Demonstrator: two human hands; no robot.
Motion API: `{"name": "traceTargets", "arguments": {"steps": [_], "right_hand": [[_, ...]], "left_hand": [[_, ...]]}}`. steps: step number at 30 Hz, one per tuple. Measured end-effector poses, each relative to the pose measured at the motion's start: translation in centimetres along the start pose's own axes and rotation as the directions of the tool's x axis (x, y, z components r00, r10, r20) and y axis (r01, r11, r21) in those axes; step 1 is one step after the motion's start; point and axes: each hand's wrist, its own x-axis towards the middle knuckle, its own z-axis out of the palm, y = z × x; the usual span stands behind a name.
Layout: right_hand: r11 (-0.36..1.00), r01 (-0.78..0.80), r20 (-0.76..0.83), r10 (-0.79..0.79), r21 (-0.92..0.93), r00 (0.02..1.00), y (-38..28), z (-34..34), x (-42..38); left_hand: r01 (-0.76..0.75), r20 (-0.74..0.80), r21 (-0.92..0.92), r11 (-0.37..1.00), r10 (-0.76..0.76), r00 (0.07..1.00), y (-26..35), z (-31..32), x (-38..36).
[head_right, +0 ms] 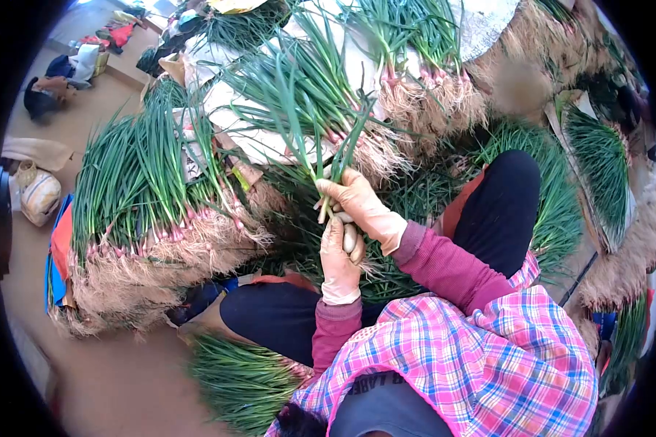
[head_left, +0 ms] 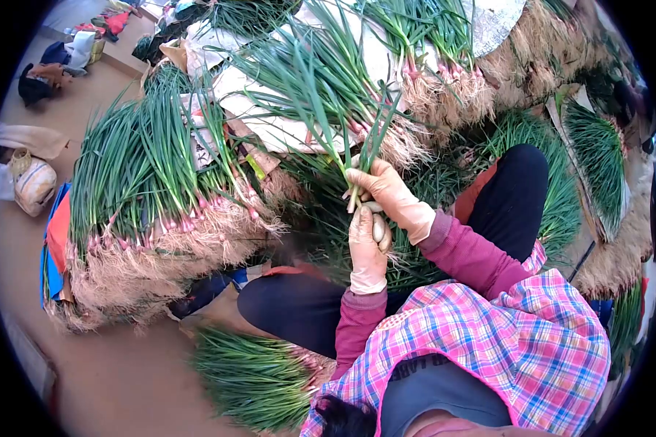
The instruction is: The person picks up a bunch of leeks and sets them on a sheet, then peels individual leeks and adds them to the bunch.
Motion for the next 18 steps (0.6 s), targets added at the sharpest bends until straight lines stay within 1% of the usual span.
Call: {"name": "traceTargets", "arguments": {"steps": [1,2,3,4,5,6,8,9,10,11,12,14,16,17,18], "right_hand": [[0.999,-0.035,0.005,0.035,-0.023,0.999,0.1,0.0,0.1],[0.999,-0.032,-0.001,0.032,-0.025,0.999,0.6,-0.9,0.7],[0.974,-0.145,0.125,0.124,0.174,0.984,1.1,-2.2,1.7],[0.897,-0.272,0.267,0.183,0.349,0.946,1.7,-3.3,2.5],[0.870,-0.329,0.249,0.249,0.368,0.936,1.2,-2.9,1.5],[0.849,-0.345,0.283,0.244,0.400,0.928,1.5,-2.7,1.2],[0.796,-0.373,0.415,0.171,0.476,0.894,1.5,-2.8,1.0],[0.913,-0.197,0.231,0.118,0.356,0.966,1.5,-2.5,1.0],[0.981,-0.036,0.050,0.026,0.192,0.998,1.6,-2.2,0.8],[0.989,0.132,-0.058,-0.136,-0.062,0.989,2.0,-2.2,1.2],[0.938,0.296,-0.198,-0.330,-0.183,0.923,1.5,0.0,0.3],[0.919,0.319,-0.231,-0.370,-0.231,0.900,2.1,-0.1,0.2],[0.984,0.159,-0.241,-0.173,-0.078,0.955,2.5,-1.4,0.9],[0.998,0.067,-0.181,-0.064,0.013,0.981,1.7,-1.9,0.5],[0.983,-0.054,-0.134,0.079,0.175,0.988,0.8,-1.9,0.4]], "left_hand": [[-0.018,-0.035,0.035,0.999,0.019,0.999,-0.1,0.1,0.0],[-0.015,-0.031,0.032,0.999,0.015,0.999,0.0,0.1,-0.1],[0.090,0.143,-0.221,0.971,-0.059,0.988,0.3,0.2,-0.1],[0.227,0.323,-0.437,0.870,-0.083,0.943,0.6,0.3,-0.1],[0.300,0.453,-0.548,0.781,-0.024,0.891,0.8,0.9,-0.3],[0.336,0.530,-0.586,0.737,0.035,0.847,0.6,1.3,-0.4],[0.362,0.555,-0.625,0.691,0.068,0.829,0.4,1.8,-0.8],[0.362,0.555,-0.626,0.691,0.068,0.829,0.5,1.9,-0.8],[0.326,0.461,-0.657,0.680,0.020,0.887,0.5,1.9,-1.0],[0.287,0.362,-0.684,0.670,-0.030,0.932,0.4,1.9,-1.2],[0.273,0.318,-0.679,0.682,-0.062,0.946,0.1,1.5,-0.9],[0.273,0.297,-0.702,0.658,-0.077,0.952,-0.1,1.3,-0.5],[0.277,0.313,-0.704,0.654,-0.064,0.948,-0.1,1.9,-0.7],[0.275,0.308,-0.718,0.639,-0.063,0.949,0.3,2.4,-1.1],[0.273,0.303,-0.732,0.625,-0.060,0.951,0.5,2.8,-1.3]]}}
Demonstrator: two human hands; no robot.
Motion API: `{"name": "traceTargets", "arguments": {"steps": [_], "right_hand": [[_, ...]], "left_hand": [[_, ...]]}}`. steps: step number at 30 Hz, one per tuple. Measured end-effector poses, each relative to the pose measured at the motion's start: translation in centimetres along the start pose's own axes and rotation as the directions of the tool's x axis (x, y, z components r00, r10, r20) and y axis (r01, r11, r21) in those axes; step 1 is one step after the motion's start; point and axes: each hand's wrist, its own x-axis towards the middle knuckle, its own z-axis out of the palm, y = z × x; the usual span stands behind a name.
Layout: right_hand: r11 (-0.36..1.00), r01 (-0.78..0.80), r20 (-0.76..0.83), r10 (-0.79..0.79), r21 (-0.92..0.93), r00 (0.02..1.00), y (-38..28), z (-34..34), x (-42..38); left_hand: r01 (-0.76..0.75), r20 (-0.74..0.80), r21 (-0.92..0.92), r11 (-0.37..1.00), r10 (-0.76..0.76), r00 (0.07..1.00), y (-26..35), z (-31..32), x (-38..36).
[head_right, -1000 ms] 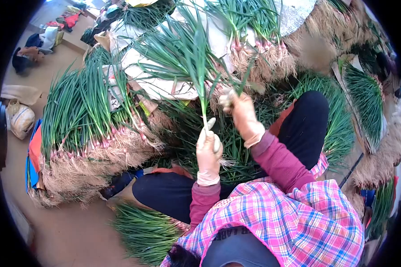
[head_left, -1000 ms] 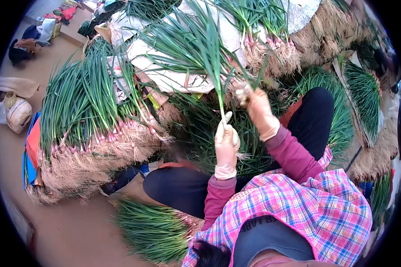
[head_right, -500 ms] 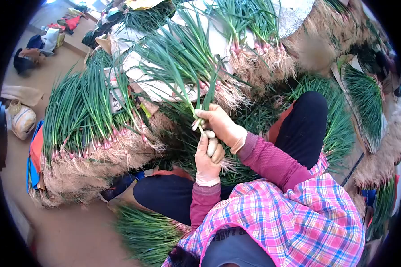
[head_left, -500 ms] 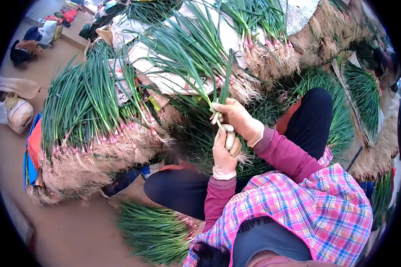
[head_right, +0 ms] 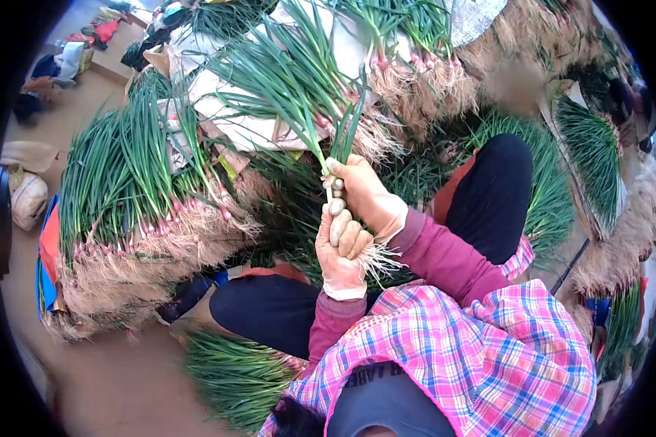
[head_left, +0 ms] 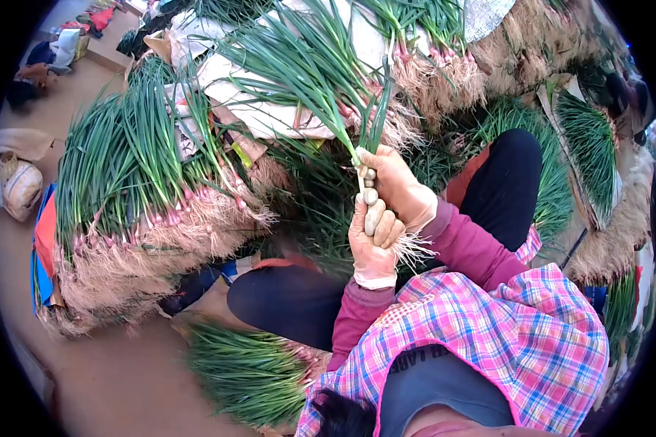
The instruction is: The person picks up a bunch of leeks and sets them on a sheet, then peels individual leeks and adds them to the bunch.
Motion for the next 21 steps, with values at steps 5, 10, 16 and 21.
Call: {"name": "traceTargets", "arguments": {"steps": [5,10,16,21], "right_hand": [[0.928,0.321,-0.029,-0.332,-0.189,0.943,-0.1,1.2,0.1],[0.996,0.062,0.056,-0.065,0.067,0.996,-1.9,-0.6,-0.3],[0.650,0.392,-0.060,-0.558,-0.651,0.828,-8.1,-8.6,3.7],[-0.226,0.535,0.565,-0.092,-0.814,0.820,-4.4,-6.5,-2.4]], "left_hand": [[0.053,0.053,0.030,0.998,-0.054,0.997,0.0,0.6,0.3],[0.065,0.003,0.091,0.994,-0.066,0.998,-0.7,1.4,0.2],[-0.238,0.189,0.427,0.872,0.171,0.967,0.8,2.7,-2.4],[-0.276,0.111,0.478,0.834,0.254,0.961,4.1,0.1,-0.5]]}}
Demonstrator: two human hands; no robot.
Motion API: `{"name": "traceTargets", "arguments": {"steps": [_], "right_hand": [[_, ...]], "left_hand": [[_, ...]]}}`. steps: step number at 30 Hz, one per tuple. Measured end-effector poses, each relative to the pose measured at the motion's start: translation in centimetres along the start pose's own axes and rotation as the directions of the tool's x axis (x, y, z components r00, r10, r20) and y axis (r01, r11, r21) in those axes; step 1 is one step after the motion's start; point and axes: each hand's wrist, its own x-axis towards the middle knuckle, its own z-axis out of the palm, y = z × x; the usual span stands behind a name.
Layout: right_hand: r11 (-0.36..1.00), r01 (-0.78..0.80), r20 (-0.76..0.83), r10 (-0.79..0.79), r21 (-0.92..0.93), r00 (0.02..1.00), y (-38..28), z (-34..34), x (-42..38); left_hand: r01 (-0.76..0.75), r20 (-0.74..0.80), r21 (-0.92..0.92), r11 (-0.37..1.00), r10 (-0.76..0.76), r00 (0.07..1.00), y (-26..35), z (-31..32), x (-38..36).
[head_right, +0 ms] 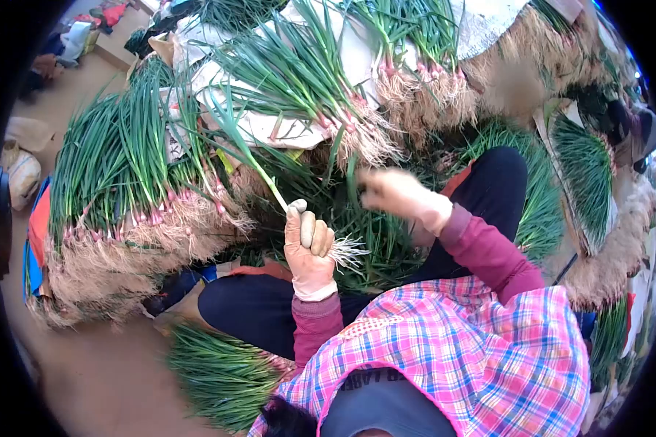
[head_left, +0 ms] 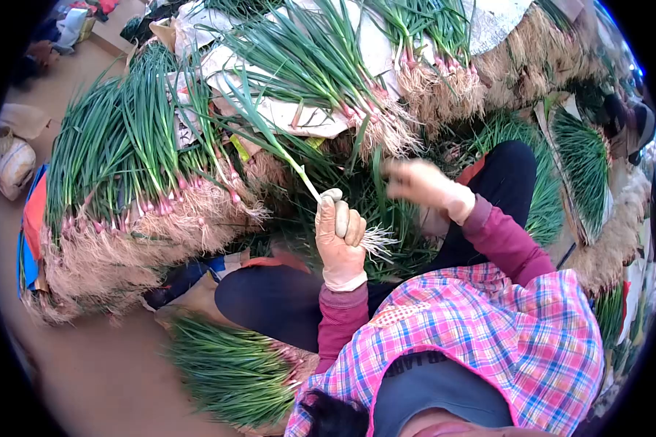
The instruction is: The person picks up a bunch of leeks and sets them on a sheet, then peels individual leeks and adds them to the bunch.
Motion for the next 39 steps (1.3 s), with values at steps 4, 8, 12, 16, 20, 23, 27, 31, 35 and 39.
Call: {"name": "traceTargets", "arguments": {"steps": [4,8,12,16,20,23,27,31,35,39], "right_hand": [[0.958,-0.083,-0.257,0.009,-0.276,0.966,1.7,-2.7,6.6],[0.986,-0.079,0.522,0.144,-0.144,0.840,-0.9,-5.8,3.5],[0.938,-0.217,-0.259,0.146,-0.271,0.955,1.4,-3.4,4.7],[0.935,-0.256,-0.284,0.184,-0.245,0.941,3.9,-1.0,7.3],[0.972,-0.137,-0.340,0.066,-0.190,0.938,-4.4,-2.4,1.6],[0.998,-0.018,-0.141,0.009,-0.058,0.990,-5.4,-0.6,-1.1],[0.789,-0.358,-0.327,0.555,0.499,0.765,-0.5,-1.7,-0.5],[0.054,-0.377,0.338,0.342,0.925,0.877,1.3,3.8,2.0],[0.292,-0.244,0.150,0.309,0.925,0.939,-2.3,3.1,2.0],[0.148,-0.265,0.196,0.364,0.953,0.910,-0.7,3.8,3.4]], "left_hand": [[0.034,-0.036,0.125,0.992,-0.030,0.999,-1.2,-1.2,-0.1],[-0.041,-0.037,0.164,0.986,0.047,0.998,-0.4,-0.4,-0.4],[-0.081,-0.101,0.312,0.947,0.117,0.988,-1.5,-0.2,1.0],[-0.079,-0.041,0.384,0.920,0.102,0.994,-2.5,-0.8,2.7],[-0.009,-0.173,0.521,0.854,0.116,0.978,-3.2,0.4,3.1],[-0.047,-0.145,0.388,0.920,0.111,0.983,-4.8,-0.5,3.5],[0.060,-0.276,0.260,0.964,0.014,0.961,-2.8,-2.0,1.8],[0.041,-0.335,0.368,0.929,0.091,0.938,-3.6,-1.9,1.7],[-0.045,-0.258,0.475,0.879,0.188,0.948,-4.4,-1.1,1.3],[-0.063,-0.205,0.496,0.866,0.187,0.961,-5.0,-1.2,0.9]]}}
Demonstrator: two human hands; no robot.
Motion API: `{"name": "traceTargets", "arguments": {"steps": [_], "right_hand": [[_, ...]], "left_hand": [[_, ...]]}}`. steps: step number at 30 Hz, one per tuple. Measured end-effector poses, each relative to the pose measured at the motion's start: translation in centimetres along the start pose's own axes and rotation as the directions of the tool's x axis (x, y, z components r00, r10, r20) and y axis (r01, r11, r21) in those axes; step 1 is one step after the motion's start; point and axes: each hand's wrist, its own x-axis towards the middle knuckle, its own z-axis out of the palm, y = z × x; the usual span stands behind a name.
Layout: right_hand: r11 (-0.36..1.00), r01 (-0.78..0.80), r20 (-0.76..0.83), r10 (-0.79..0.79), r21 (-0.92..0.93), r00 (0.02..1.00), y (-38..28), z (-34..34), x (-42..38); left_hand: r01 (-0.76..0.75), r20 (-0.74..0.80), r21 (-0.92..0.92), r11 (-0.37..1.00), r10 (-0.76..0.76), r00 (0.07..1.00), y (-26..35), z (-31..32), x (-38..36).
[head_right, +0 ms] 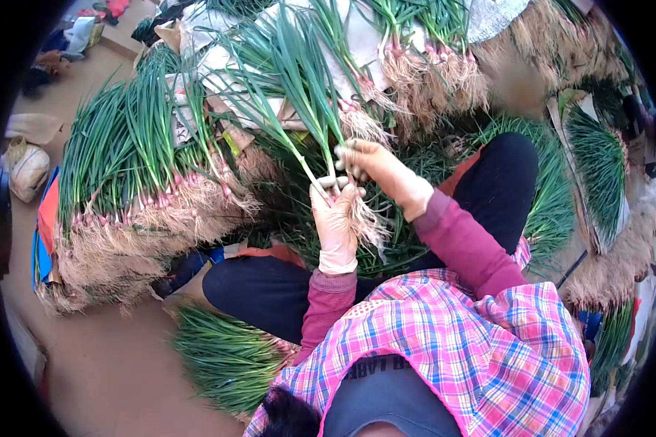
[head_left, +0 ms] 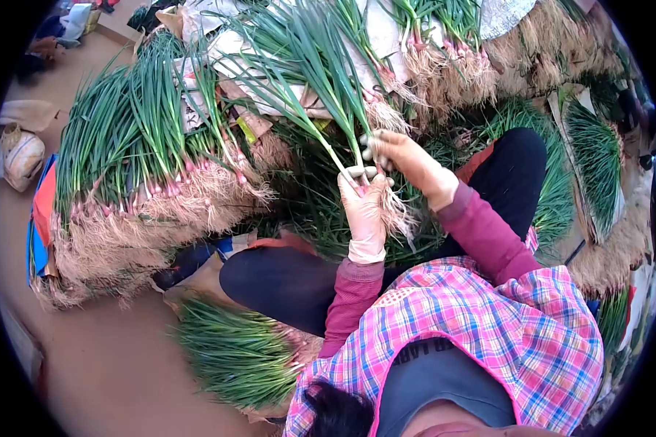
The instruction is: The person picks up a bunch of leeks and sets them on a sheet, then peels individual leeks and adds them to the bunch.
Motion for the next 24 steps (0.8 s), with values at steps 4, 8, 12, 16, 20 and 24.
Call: {"name": "traceTargets", "arguments": {"steps": [4,8,12,16,20,24], "right_hand": [[0.994,0.039,-0.056,-0.045,-0.107,0.997,0.0,0.5,1.3],[0.947,-0.065,-0.077,0.094,0.315,0.993,0.9,1.6,0.0],[0.837,0.078,-0.215,0.048,0.541,0.975,3.6,-0.2,1.0],[0.826,-0.245,0.309,0.091,0.508,0.947,2.6,1.0,0.9],[0.707,-0.262,0.251,0.123,0.657,0.960,3.4,2.3,0.9],[0.678,-0.276,0.360,0.017,0.681,0.933,1.5,3.4,-0.1]], "left_hand": [[0.127,0.013,-0.040,0.991,-0.127,0.992,0.0,-1.3,-0.1],[0.089,-0.053,-0.010,0.996,-0.089,0.995,0.4,-1.1,-0.1],[0.152,0.055,-0.170,0.974,-0.144,0.988,0.2,-1.5,-0.5],[0.303,0.243,-0.446,0.842,-0.212,0.946,0.3,-2.4,-0.6],[0.308,0.330,-0.479,0.822,-0.156,0.931,1.2,-2.2,-0.8],[0.309,0.256,-0.551,0.775,-0.195,0.947,1.9,-1.9,-1.6]]}}
